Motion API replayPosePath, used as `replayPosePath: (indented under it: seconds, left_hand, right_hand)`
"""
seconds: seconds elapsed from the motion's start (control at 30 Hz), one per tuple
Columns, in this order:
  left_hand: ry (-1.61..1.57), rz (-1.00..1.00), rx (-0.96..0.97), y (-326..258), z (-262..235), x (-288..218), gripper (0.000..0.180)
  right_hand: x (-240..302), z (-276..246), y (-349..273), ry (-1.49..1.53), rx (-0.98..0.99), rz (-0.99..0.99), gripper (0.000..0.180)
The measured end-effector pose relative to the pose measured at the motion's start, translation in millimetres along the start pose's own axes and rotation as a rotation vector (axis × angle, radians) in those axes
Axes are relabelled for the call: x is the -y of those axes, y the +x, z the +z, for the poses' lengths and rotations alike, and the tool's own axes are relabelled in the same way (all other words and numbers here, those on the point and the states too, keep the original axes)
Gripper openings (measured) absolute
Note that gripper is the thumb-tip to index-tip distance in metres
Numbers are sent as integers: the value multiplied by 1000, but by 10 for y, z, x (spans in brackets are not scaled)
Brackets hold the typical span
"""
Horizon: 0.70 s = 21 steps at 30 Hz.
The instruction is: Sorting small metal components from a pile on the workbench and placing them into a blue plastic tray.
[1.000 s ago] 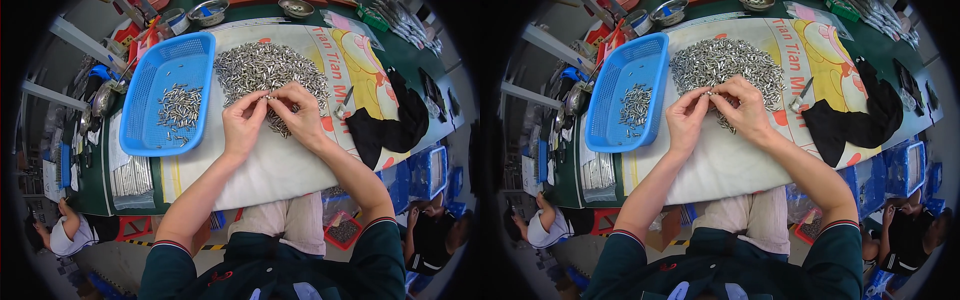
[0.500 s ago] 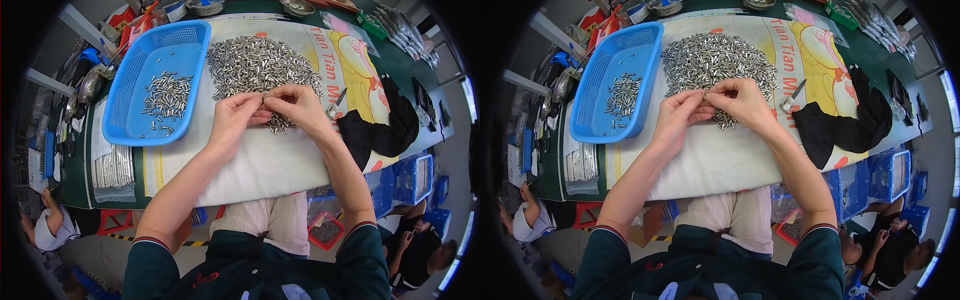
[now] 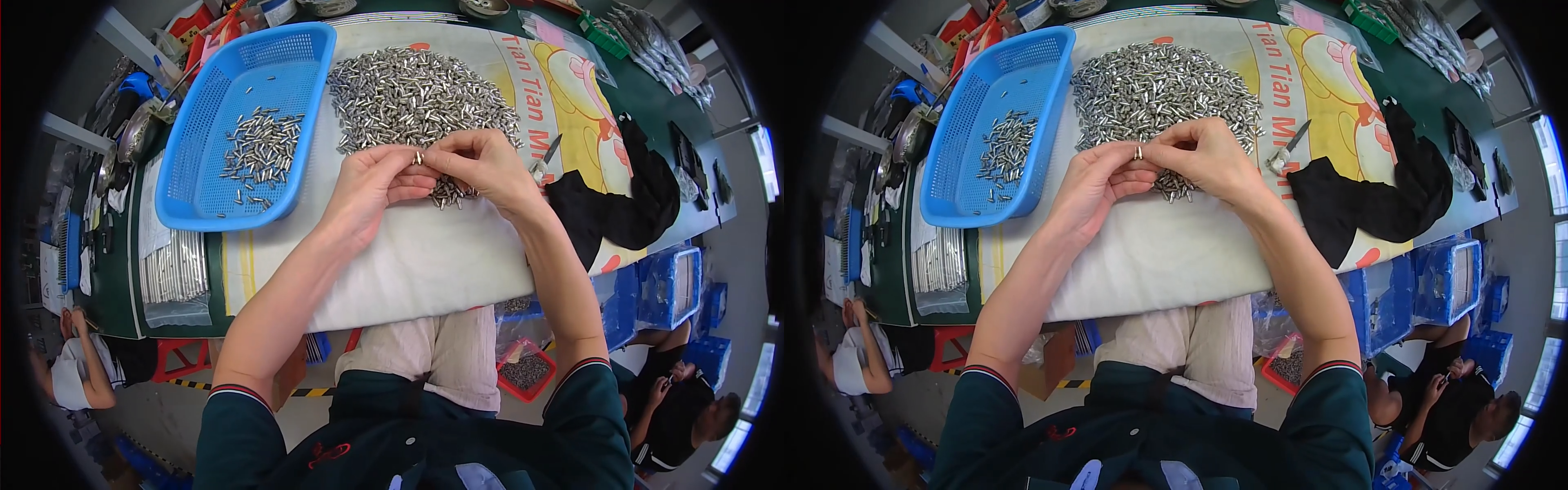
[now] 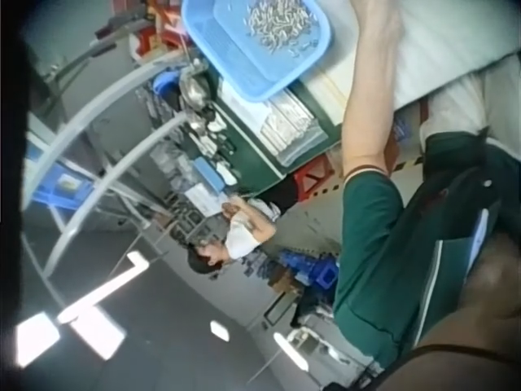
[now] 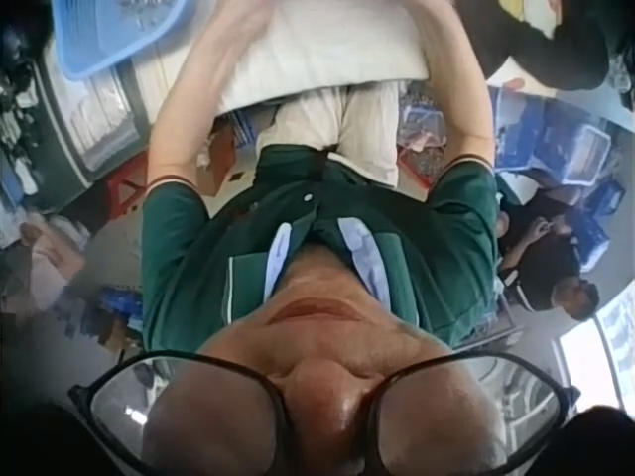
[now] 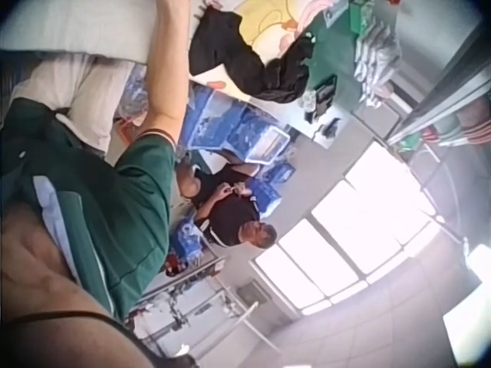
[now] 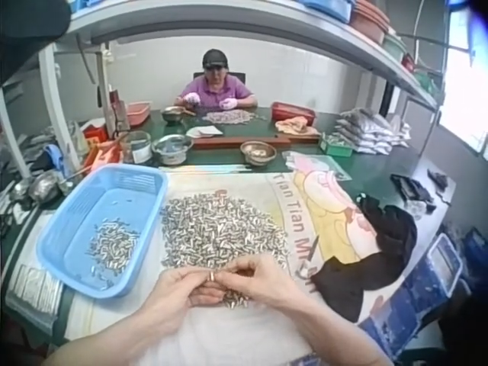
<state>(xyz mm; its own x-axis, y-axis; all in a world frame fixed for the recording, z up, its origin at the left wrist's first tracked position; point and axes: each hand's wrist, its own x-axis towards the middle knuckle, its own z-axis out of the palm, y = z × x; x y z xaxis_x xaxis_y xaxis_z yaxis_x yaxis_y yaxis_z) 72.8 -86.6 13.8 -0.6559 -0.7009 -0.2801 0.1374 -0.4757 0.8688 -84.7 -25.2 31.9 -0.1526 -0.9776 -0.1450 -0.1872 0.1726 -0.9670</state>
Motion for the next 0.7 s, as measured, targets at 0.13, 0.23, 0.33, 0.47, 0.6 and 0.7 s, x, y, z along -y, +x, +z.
replayPosePath:
  seconds: [0.13,0.23,0.33,0.47,0.6,0.7]
  left_hand:
    - [-3,-22,3,-8,21,-14,22]
    - [33,0,-8,4,-2,32,22]
    - [23,-10,-9,-11,1,12,22]
    - [-41,-61,26,6,-37,-6,22]
    - [-94,-83,49,13,-50,-6,22]
    - [-141,-105,66,24,-67,-8,19]
  right_hand:
    - [-8,-1,0,7,-30,6,24]
    - [-21,11,-1,-19,-15,-10,24]
    - [-25,25,-5,-44,-24,-42,22]
    - [-39,11,12,-24,-23,-14,22]
    - [-83,13,21,-24,-37,-34,23]
    - [-96,13,27,-15,-34,-21,23]
